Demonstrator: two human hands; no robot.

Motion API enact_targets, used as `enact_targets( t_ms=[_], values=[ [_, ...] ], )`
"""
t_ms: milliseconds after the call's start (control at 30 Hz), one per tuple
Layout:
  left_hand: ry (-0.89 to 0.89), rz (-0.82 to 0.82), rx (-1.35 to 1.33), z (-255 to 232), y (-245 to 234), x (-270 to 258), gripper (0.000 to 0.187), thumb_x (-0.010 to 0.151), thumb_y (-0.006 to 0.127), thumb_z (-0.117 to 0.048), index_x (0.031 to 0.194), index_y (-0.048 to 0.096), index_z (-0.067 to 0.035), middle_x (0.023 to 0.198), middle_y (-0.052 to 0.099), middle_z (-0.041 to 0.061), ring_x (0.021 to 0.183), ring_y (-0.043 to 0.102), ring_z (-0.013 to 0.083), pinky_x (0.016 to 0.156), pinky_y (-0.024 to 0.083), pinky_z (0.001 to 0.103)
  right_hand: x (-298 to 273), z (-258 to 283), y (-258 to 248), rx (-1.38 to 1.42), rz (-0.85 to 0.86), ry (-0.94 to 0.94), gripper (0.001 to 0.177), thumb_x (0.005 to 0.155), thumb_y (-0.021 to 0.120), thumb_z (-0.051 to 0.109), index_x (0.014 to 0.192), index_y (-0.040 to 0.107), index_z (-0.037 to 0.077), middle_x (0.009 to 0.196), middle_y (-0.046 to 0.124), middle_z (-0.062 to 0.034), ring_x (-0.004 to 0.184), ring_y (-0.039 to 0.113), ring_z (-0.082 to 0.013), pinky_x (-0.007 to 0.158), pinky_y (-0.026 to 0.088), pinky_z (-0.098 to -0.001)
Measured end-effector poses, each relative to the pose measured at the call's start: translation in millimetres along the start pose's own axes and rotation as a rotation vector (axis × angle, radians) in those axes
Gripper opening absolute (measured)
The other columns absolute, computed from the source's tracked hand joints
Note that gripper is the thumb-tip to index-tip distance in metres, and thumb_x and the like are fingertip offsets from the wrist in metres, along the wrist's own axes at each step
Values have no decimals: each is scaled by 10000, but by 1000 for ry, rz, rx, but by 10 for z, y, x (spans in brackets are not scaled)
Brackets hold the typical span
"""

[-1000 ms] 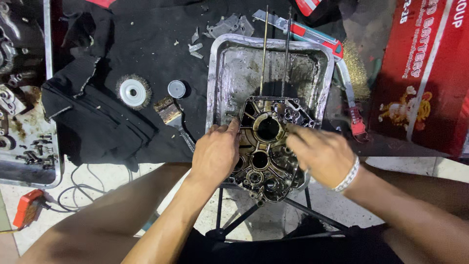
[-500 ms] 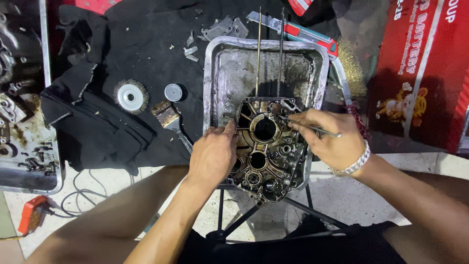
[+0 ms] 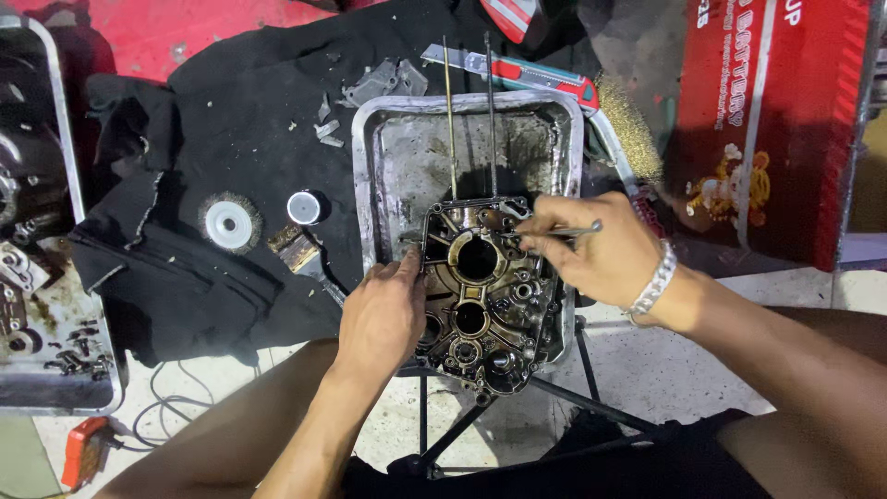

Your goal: The person scrubs a disassembled engine cylinder head with a brush and applies liquid from a bottle to the part. They continue scrubbing and wiping the component while seated at a low workbench.

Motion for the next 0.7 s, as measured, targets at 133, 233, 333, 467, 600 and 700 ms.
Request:
enact_targets(
  t_ms=[133,233,333,467,600,700],
  values=[
    [7,-8,-21,-13,-2,1,384,933,598,-138,1273,642,34,1087,729,219,987,666,428,837,548,503,5,2,11,-43,31,93,155,855,782,126,971,708,55,851,784,-118,746,783,-245,633,577,-344],
    [-9,8,-20,-20,-19,5,386,927,600,-142,1273,644,23,1077,732,210,986,667,419,835,547,499,22,74,-35,-19,5,-42,150,853,753,101,959,664,43,914,788,-114,821,792,-252,651,602,-325],
    [-28,26,-13,-24,-14,12,393,927,603,-148,1281,640,20,1069,731,207,987,668,414,834,544,500,-9,96,-12,-114,82,-2,167,816,711,32,979,681,48,905,790,-119,753,773,-279,609,580,-355],
    [-6,6,-7,-17,-10,2,393,921,605,-144,1276,645,19,1080,732,206,993,667,415,831,545,501,-45,41,-3,-79,145,66,115,840,701,31,949,667,43,864,790,-114,762,789,-263,630,580,-356],
    [-8,2,-12,-13,-15,3,386,929,606,-153,1271,642,23,1078,732,210,992,667,418,828,543,510,-75,6,-22,23,0,-52,146,829,712,18,957,641,15,936,788,-132,873,786,-263,661,598,-333],
    [-114,76,17,8,16,-4,406,938,607,-187,1304,640,-15,1012,705,254,972,673,414,839,551,501,-70,-24,-45,-19,55,16,135,840,729,55,887,608,17,916,799,-107,841,794,-229,640,601,-329]
  ],
)
Point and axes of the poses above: each hand's wrist, its own x-axis towards the middle knuckle, its own y-axis out of the palm, z = x × y, the point moved 4 cm from there along x, towards the middle knuckle
